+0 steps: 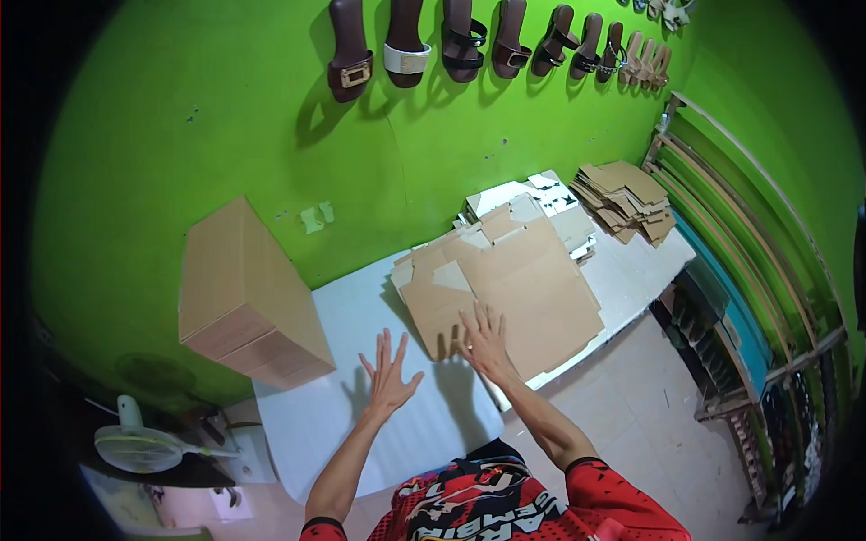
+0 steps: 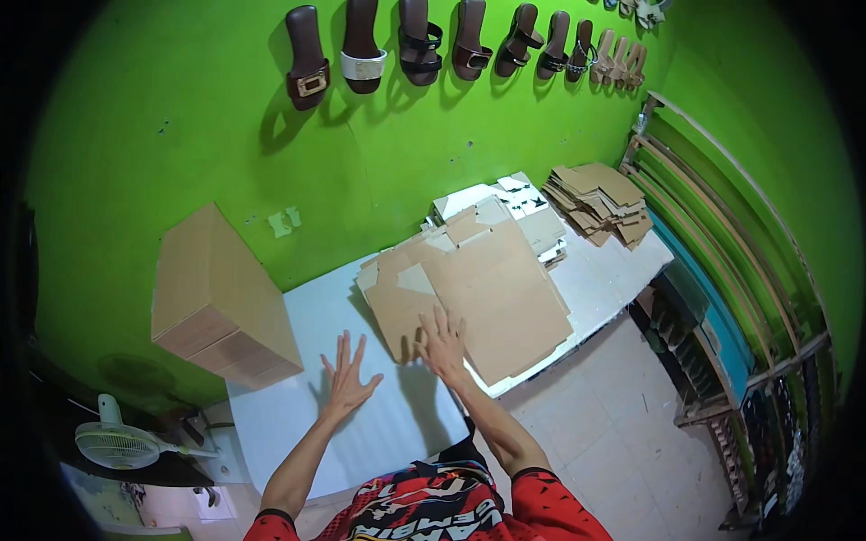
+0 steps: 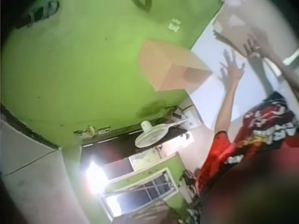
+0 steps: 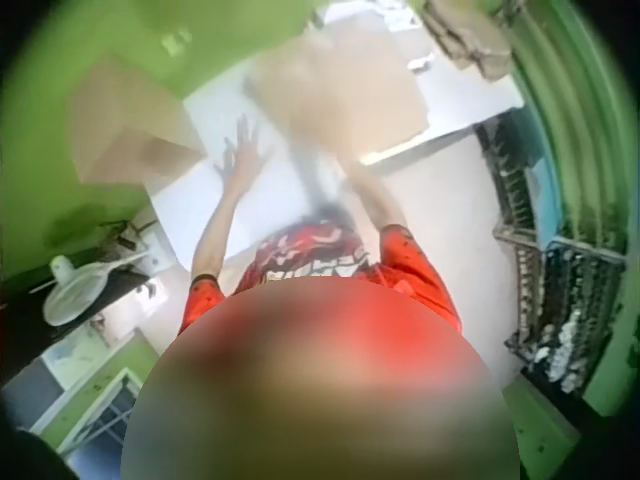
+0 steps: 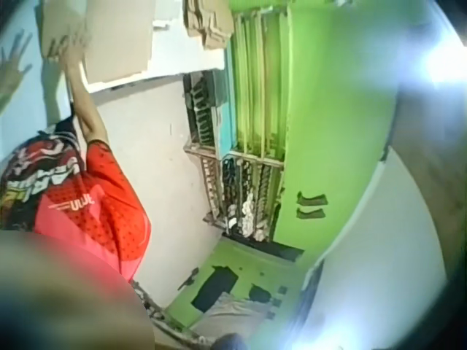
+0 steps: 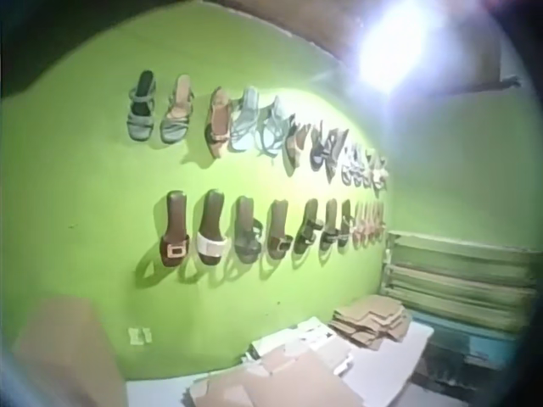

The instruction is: Folding and stacking cardboard shoe boxes from flat templates.

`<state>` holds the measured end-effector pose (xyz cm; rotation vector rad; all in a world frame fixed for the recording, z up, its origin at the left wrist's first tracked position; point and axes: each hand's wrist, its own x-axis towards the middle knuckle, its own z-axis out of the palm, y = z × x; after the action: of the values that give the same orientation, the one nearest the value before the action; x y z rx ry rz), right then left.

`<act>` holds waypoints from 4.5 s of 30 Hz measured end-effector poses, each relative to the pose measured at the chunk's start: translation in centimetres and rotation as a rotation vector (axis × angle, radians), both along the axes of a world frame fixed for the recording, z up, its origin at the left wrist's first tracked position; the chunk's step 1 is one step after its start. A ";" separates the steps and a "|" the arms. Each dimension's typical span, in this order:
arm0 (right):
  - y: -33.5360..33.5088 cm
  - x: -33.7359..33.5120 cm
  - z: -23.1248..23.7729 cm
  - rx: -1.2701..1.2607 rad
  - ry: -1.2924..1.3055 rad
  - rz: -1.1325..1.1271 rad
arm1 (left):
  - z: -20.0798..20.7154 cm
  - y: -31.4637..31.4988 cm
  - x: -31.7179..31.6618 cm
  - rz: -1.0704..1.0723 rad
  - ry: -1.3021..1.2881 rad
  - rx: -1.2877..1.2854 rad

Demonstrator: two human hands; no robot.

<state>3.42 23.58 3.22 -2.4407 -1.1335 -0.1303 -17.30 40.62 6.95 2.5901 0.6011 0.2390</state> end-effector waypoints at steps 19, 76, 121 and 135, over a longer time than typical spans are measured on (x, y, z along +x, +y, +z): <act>3.8 25.9 3.8 -0.449 -0.217 0.210 | -8.9 -6.1 12.0 0.129 0.399 -0.228; -5.7 -7.1 8.8 0.159 -0.060 0.079 | 4.7 -6.0 -8.6 0.640 -0.124 -0.316; -5.9 -11.1 -1.5 -0.157 -0.173 0.834 | -4.4 -11.7 -13.0 0.086 0.117 0.281; -6.8 -10.7 -2.2 -0.166 -0.238 0.847 | -5.8 -9.4 -12.7 -0.060 0.088 0.259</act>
<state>-7.24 16.77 1.05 -1.8919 -2.2476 -0.0599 -29.96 31.22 1.19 2.8765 0.5532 0.1952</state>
